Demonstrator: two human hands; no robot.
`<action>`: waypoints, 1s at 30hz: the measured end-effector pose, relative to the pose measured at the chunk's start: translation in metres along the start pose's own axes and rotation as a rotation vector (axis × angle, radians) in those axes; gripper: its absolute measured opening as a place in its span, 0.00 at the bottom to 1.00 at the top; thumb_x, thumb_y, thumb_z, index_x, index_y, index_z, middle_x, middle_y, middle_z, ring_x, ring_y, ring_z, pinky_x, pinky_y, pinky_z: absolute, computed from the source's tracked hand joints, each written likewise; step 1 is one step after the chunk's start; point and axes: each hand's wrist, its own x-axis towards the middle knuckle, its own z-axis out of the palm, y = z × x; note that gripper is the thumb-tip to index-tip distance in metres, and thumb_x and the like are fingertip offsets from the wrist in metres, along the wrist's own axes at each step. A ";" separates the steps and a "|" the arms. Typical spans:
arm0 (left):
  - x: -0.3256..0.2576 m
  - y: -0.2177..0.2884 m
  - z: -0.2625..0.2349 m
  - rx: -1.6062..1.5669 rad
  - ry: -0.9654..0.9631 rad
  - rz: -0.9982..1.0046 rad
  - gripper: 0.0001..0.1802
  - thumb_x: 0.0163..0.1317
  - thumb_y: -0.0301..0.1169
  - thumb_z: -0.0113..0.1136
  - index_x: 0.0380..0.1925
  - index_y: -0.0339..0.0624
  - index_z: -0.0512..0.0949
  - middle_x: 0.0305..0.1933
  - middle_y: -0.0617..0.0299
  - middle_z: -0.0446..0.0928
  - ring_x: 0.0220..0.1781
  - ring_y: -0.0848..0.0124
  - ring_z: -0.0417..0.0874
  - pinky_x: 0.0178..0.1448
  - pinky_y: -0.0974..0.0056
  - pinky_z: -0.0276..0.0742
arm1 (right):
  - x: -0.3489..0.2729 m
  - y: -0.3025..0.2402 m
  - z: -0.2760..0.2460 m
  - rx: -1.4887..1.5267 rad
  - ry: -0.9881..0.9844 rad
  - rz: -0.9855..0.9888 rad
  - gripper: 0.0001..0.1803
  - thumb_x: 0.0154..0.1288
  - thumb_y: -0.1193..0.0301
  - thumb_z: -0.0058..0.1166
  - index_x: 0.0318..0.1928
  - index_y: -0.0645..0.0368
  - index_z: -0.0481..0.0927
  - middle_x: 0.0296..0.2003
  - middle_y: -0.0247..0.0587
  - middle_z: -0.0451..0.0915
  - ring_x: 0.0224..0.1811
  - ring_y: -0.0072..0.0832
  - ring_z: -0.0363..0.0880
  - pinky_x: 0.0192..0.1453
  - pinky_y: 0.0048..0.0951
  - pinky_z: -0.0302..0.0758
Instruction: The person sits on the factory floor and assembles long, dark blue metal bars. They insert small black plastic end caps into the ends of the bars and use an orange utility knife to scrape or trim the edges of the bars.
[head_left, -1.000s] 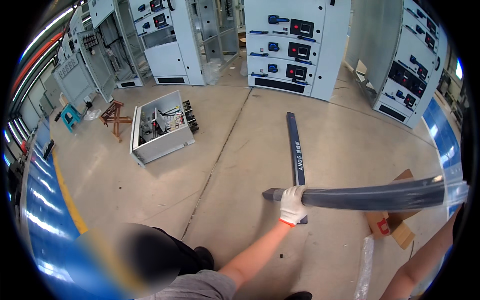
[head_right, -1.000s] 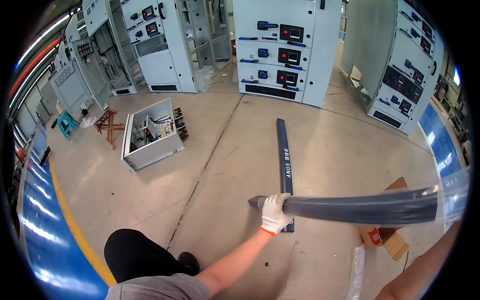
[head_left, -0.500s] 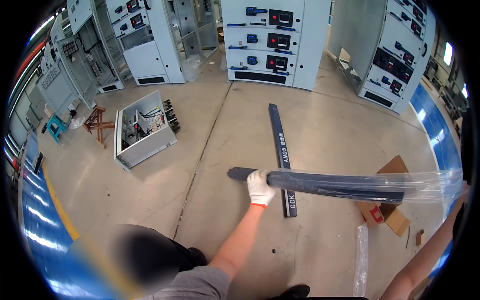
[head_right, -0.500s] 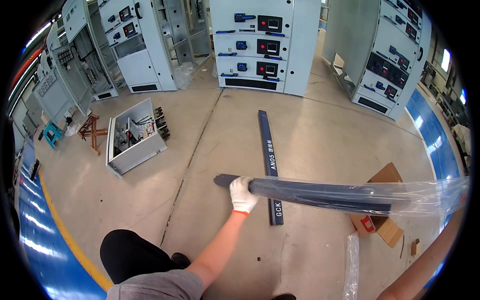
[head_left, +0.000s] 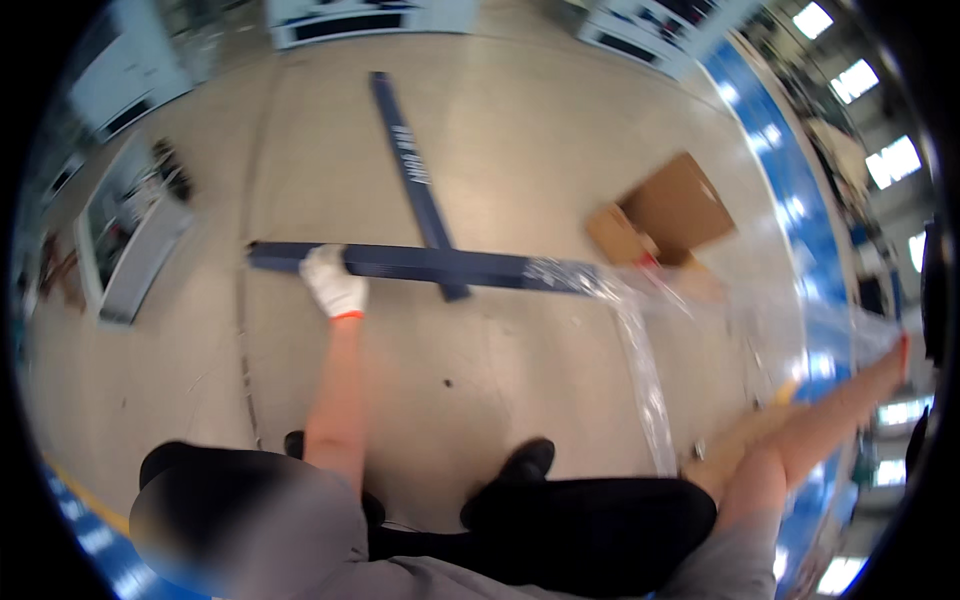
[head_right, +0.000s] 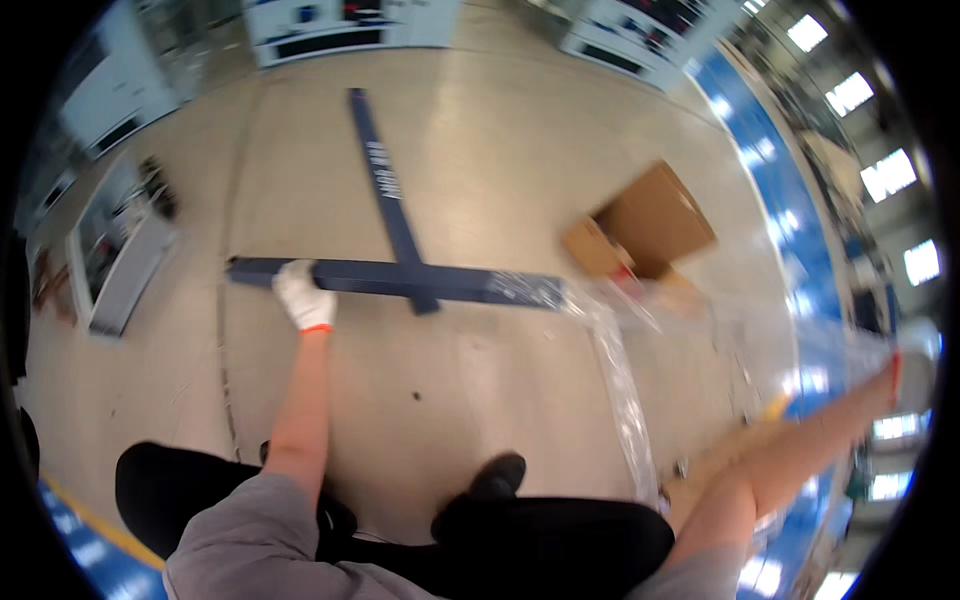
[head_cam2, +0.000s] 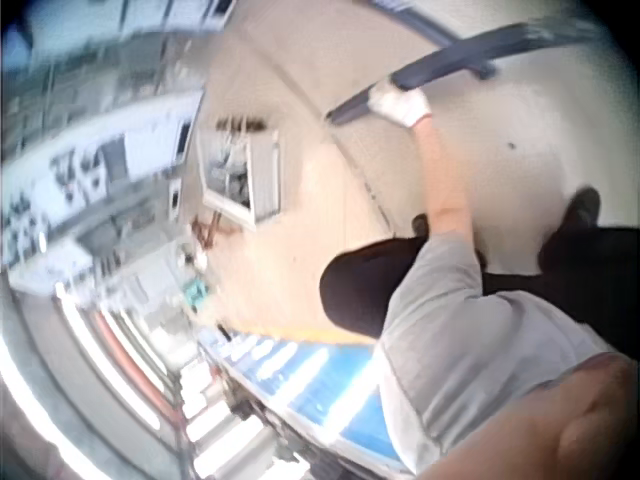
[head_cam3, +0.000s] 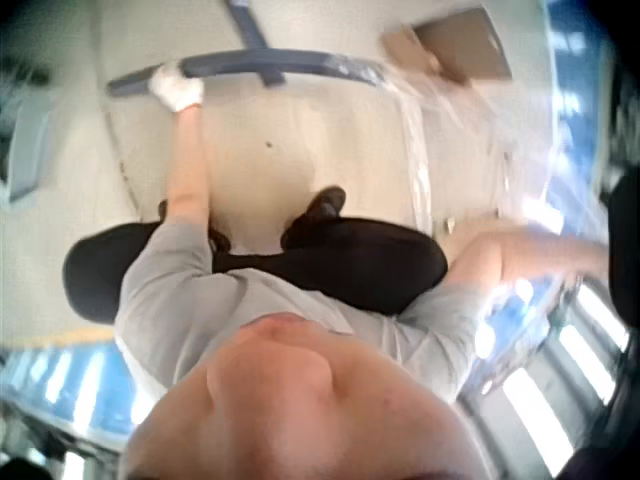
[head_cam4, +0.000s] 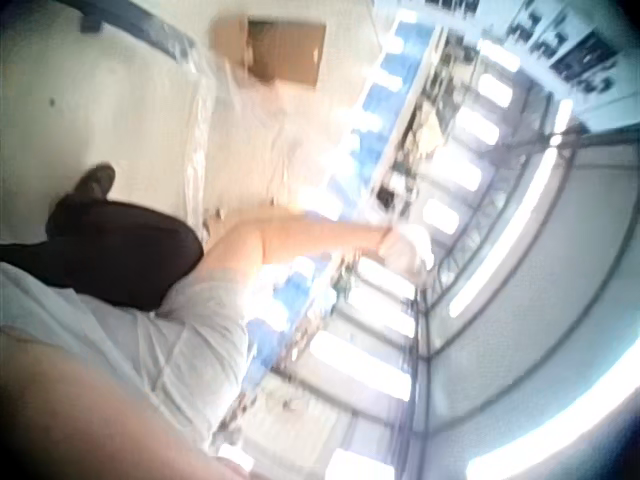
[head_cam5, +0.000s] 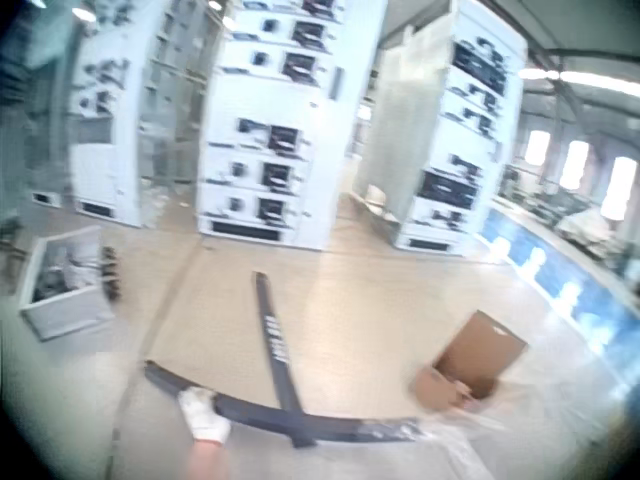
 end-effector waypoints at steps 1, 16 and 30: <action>0.000 -0.004 0.004 -0.009 -0.040 0.003 0.23 0.46 0.24 0.66 0.48 0.47 0.84 0.52 0.57 0.85 0.61 0.53 0.81 0.69 0.45 0.69 | -0.001 0.018 0.007 -0.124 -0.003 -0.041 0.16 0.75 0.63 0.53 0.53 0.52 0.90 0.52 0.38 0.90 0.55 0.34 0.88 0.63 0.38 0.81; -0.023 -0.036 0.019 0.301 -0.279 -0.045 0.25 0.57 0.34 0.71 0.56 0.44 0.86 0.65 0.48 0.82 0.70 0.50 0.78 0.81 0.45 0.65 | -0.232 0.148 -0.164 -0.051 -0.400 -0.137 0.10 0.77 0.66 0.63 0.46 0.61 0.86 0.37 0.47 0.85 0.34 0.39 0.82 0.41 0.44 0.80; -0.032 -0.067 0.019 0.415 -0.234 -0.038 0.24 0.57 0.40 0.73 0.55 0.49 0.87 0.53 0.50 0.86 0.59 0.47 0.83 0.73 0.44 0.72 | -0.576 -0.185 -0.217 0.287 -1.880 0.201 0.38 0.64 0.56 0.66 0.72 0.60 0.75 0.70 0.61 0.74 0.72 0.59 0.73 0.77 0.57 0.70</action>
